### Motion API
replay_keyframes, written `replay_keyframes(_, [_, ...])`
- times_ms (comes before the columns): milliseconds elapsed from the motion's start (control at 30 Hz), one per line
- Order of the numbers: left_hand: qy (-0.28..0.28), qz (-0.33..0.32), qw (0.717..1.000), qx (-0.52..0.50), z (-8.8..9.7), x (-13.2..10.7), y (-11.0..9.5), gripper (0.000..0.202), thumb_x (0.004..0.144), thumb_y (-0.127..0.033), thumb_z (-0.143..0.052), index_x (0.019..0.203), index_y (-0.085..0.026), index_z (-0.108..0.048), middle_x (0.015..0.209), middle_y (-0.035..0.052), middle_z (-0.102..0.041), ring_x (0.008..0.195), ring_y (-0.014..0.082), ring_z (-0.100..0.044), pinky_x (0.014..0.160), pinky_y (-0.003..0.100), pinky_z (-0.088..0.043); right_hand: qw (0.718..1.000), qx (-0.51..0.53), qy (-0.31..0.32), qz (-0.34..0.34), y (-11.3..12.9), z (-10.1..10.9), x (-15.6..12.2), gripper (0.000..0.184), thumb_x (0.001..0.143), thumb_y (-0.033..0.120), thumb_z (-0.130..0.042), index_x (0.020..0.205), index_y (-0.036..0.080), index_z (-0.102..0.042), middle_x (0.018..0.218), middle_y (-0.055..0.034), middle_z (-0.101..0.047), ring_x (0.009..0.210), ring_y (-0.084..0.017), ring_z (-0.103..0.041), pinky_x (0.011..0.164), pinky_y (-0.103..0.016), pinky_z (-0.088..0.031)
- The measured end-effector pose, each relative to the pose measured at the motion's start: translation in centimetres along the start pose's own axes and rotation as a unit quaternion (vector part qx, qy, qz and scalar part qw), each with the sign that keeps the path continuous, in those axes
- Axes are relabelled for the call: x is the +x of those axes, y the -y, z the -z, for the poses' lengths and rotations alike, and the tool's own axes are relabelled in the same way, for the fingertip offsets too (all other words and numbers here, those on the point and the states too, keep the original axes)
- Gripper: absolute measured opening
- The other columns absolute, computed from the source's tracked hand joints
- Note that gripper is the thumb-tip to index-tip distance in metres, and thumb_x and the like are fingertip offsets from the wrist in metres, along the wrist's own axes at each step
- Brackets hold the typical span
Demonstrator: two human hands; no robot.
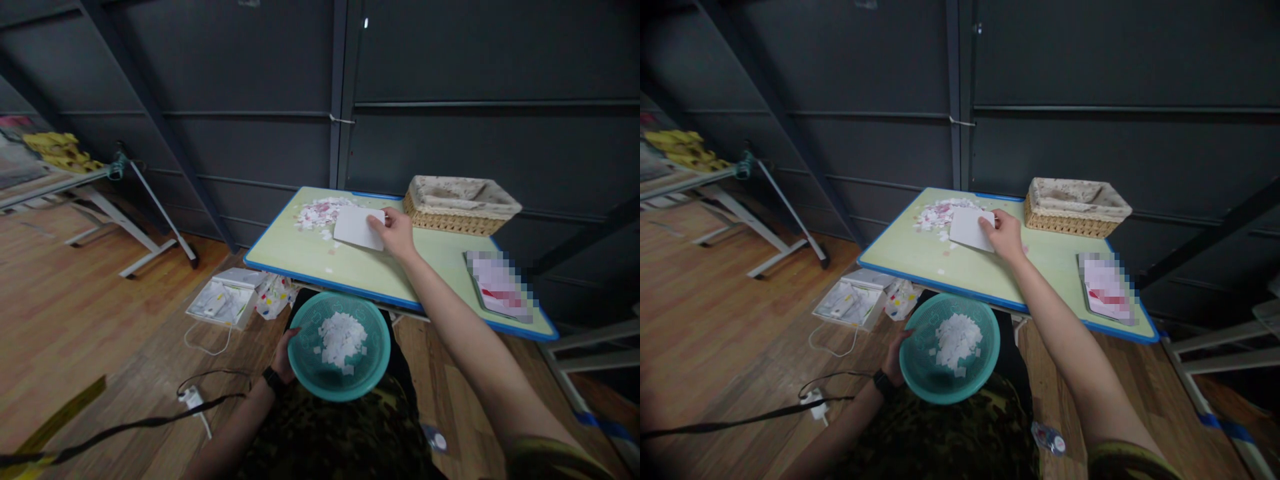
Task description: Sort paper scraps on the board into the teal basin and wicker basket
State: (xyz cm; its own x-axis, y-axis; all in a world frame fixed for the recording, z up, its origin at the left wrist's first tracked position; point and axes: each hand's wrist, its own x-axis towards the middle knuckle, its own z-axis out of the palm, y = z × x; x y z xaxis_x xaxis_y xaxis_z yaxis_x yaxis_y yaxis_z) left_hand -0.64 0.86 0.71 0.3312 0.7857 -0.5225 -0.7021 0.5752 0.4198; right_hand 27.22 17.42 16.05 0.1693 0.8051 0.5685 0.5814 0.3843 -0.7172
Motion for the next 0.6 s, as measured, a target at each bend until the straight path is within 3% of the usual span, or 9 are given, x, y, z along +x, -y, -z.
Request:
replay_keyframes(233, [0.0,0.009,1.0,-0.003,-0.2,-0.1,0.0,0.013,0.068,-0.023,-0.068,0.065,-0.011,-0.065,0.056,0.0058,-0.067,0.071,0.025,-0.066,0.079,0.037,-0.048,0.999,-0.022,0.029,0.019,0.5,-0.7,-0.5,0.031,0.076,0.044,-0.055,0.086,0.015,-0.064,0.072,-0.0037,-0.065,0.057,-0.015,-0.054,0.053,-0.026,-0.037])
replay_keyframes(400, [-0.003,0.012,1.0,0.005,-0.1,0.0,0.1,0.013,0.068,-0.024,-0.067,0.066,-0.011,-0.064,0.061,0.0066,-0.068,0.069,0.024,-0.066,0.078,0.037,-0.048,0.998,-0.056,-0.016,0.01,0.8,0.0,-0.5,0.027,0.074,0.042,-0.056,0.076,0.016,-0.063,0.062,-0.0023,-0.061,0.056,-0.016,-0.053,0.054,-0.027,-0.037])
replay_keyframes(600, [-0.02,0.017,1.0,0.003,0.3,0.3,0.2,0.012,0.07,-0.024,-0.066,0.076,-0.014,-0.063,0.083,0.0101,-0.072,0.089,0.028,-0.064,0.085,0.041,-0.045,0.998,-0.063,-0.004,0.009,1.1,0.2,-0.5,0.031,0.075,0.044,-0.054,0.081,0.015,-0.064,0.068,-0.0047,-0.064,0.061,-0.018,-0.056,0.057,-0.028,-0.039])
